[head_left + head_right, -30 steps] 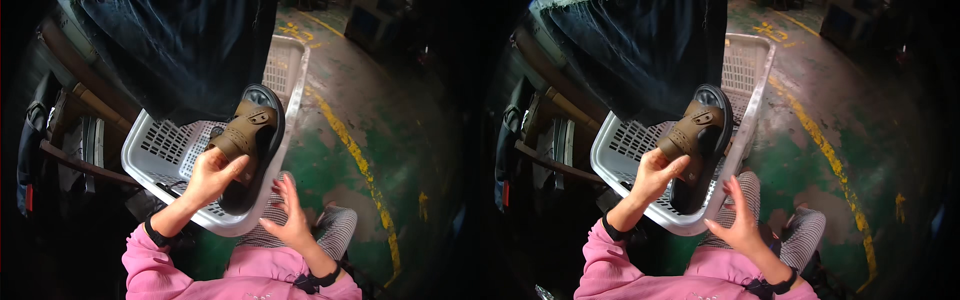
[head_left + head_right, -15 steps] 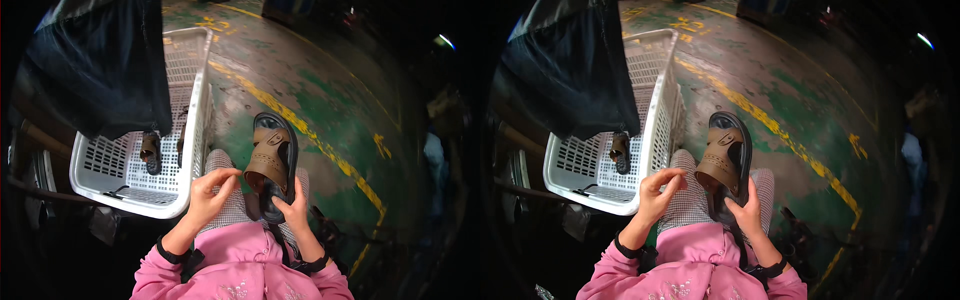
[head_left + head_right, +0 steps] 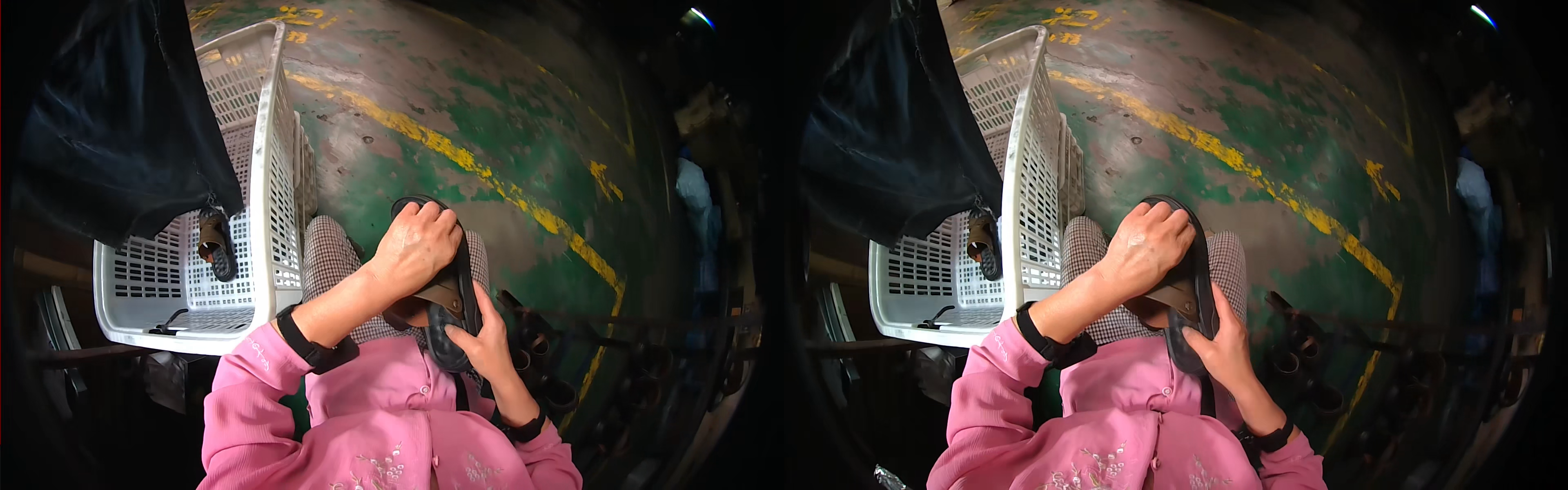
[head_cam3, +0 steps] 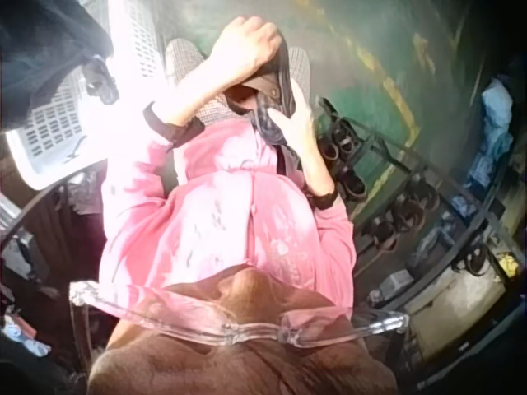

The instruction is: Picking up sandals from a basket, inspecting the soles and straps, and placing them on a drying or storage rack.

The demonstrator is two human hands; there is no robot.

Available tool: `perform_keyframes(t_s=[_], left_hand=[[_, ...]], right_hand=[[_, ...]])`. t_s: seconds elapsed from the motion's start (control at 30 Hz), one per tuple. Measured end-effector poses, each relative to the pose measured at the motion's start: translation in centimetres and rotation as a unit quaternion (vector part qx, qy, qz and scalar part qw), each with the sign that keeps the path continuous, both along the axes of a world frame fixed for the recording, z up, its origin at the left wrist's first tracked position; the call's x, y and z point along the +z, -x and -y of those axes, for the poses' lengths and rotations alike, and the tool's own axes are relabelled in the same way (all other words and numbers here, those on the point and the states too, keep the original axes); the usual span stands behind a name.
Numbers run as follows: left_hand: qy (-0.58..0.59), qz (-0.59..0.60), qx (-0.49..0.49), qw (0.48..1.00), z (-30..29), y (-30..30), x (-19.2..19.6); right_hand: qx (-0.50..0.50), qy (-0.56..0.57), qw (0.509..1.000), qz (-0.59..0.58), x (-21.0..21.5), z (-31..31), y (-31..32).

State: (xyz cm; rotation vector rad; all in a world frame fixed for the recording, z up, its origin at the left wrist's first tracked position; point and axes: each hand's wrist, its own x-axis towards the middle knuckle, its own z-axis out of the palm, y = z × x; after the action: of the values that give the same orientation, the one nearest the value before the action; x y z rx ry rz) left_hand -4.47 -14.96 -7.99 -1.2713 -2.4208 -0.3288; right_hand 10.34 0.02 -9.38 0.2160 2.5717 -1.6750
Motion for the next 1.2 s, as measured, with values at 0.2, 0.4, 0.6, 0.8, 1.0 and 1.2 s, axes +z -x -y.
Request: perform_keyframes(t_s=[0.2,0.4,0.6,0.8,1.0,1.2], left_hand=[[0.019,0.016,-0.089,0.996,0.1,0.1,-1.9],[0.055,0.01,-0.09,0.994,-0.6,-0.2,-4.0],[-0.073,0.201,-0.041,0.976,-0.4,1.9,-5.4],[-0.493,0.558,0.131,0.655,2.1,5.9,-6.1],[-0.51,0.615,0.113,0.591,2.4,0.4,-8.9],[-0.37,0.678,0.106,0.626,2.2,-5.2,-10.6]], right_hand=[[0.01,0.07,0.997,0.035,-0.6,0.4,0.2],[0.036,0.037,0.997,0.055,-1.1,0.7,0.2],[0.041,-0.096,0.991,0.079,-1.7,-0.6,-0.4],[-0.002,0.119,0.992,0.053,-3.6,-3.7,-1.0],[-0.09,0.754,0.638,0.125,-7.1,-4.9,-1.1],[-0.001,0.896,0.427,0.126,-9.5,-3.2,0.2]])
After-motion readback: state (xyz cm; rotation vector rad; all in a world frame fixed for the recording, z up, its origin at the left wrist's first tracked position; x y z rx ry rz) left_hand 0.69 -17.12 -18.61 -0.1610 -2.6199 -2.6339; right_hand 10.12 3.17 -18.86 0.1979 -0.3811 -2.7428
